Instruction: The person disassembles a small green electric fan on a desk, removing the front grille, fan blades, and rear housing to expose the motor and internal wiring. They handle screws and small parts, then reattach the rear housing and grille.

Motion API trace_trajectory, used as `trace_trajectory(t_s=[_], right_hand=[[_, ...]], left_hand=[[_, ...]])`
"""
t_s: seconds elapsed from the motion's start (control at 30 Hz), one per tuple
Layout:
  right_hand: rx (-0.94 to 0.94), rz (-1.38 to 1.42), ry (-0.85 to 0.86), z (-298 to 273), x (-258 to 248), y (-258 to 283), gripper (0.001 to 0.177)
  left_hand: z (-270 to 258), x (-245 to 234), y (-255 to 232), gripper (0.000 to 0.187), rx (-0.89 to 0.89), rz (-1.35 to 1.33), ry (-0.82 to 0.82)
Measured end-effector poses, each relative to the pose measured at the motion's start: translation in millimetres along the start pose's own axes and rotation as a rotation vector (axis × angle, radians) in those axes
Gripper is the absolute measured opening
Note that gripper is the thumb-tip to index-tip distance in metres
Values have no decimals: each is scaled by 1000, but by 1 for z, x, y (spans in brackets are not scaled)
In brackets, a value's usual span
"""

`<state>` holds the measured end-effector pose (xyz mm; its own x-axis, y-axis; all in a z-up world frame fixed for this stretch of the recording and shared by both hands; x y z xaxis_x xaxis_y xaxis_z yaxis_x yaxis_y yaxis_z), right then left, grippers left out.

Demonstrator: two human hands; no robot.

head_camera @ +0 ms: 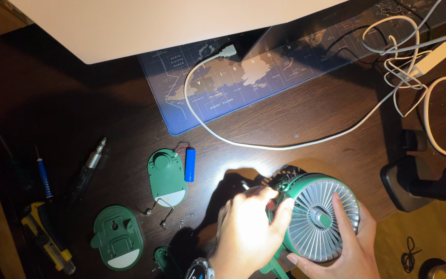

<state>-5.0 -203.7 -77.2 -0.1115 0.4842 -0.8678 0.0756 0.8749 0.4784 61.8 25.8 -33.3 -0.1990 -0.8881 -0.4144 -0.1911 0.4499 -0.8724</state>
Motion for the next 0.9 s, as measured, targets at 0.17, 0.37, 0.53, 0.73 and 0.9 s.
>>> trace_trajectory(t_s=[0.17,0.37,0.53,0.73,0.9], right_hand=[[40,-38,41,3,4,-5,153],[41,8,38,3,3,-3,153],[99,10,68,4,4,-1,154],[32,14,-39,3,1,7,159],[6,-53,-101,1,2,9,167]], left_hand=[[-4,2,3,37,-65,-41,19],[-4,-2,-6,39,-7,-297,-84],[-2,14,9,48,-215,-187,61],[-4,14,0,45,-32,-165,-101],[-11,13,4,50,-94,-183,-150]])
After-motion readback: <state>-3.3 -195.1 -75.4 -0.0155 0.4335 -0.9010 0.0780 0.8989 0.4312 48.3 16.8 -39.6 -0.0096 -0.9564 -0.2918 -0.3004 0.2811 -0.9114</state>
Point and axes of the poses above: each hand's wrist, its own z-axis towards the middle knuckle, its own x-axis out of the palm, y = z × x, the point moved 8 cm from there along z, towards the middle knuckle, and after that the axes turned 6 degrees about x, right-handed, at the moved point
